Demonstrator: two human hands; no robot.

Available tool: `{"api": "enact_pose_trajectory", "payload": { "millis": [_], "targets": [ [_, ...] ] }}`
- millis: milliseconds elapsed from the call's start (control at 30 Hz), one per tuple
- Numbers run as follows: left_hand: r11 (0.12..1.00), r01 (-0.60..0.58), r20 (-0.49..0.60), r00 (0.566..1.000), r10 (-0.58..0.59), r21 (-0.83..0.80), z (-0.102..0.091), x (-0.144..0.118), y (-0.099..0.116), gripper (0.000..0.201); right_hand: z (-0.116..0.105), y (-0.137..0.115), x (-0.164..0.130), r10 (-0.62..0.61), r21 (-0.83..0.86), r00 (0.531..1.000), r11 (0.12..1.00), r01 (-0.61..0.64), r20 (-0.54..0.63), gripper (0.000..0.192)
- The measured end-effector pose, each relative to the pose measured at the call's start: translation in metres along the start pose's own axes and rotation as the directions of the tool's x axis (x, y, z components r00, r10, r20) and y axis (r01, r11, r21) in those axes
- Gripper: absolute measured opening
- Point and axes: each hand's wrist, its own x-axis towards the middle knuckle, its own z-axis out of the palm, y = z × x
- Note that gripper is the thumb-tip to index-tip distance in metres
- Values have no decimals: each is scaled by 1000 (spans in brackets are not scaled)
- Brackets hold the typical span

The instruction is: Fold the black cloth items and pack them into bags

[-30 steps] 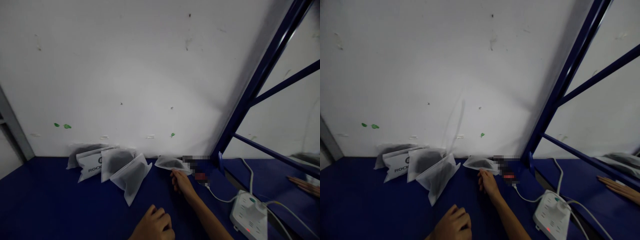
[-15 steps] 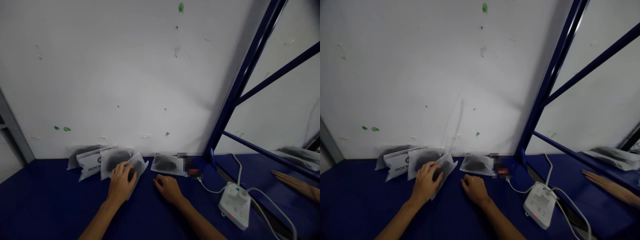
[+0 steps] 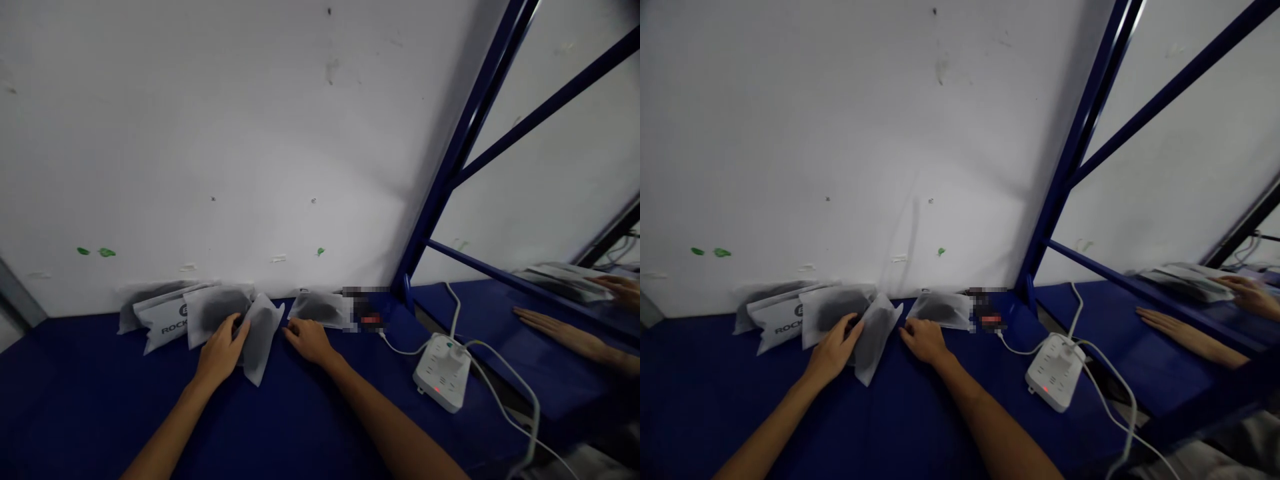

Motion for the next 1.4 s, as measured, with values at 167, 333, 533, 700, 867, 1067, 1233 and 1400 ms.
{"api": "enact_pose_trajectory", "payload": {
  "millis": [167,333,533,700,867,1067,1233,1400],
  "targets": [
    [1000,20,31,999,-21,19,8,-1,-1,54,-7,8,-4,-38,134,998,991,31,47,21],
    [1000,-6,4,1000,6,12,12,-2,-5,52,-9,4,-5,-43,182,997,983,32,57,18],
    [999,-37,-13,999,37,-5,13,-2,-7,49,-17,1,-9,-107,234,988,969,78,112,21],
    [999,-52,-13,999,52,-8,15,-2,-7,49,-22,-3,-13,-146,276,981,955,106,128,29],
    [999,-48,-28,998,48,-11,14,-3,-6,47,-21,-2,-12,-116,277,986,958,79,119,29],
    [992,-97,-35,995,95,-80,15,-6,-4,45,-22,-14,-19,-253,397,948,904,159,195,40],
    [939,-195,-28,980,195,-283,27,-9,-2,42,-11,-34,-30,-279,449,948,874,185,153,35],
    [917,-168,-98,985,142,-362,29,-12,4,47,5,-26,-17,-103,595,993,802,50,56,49]
  ]
}}
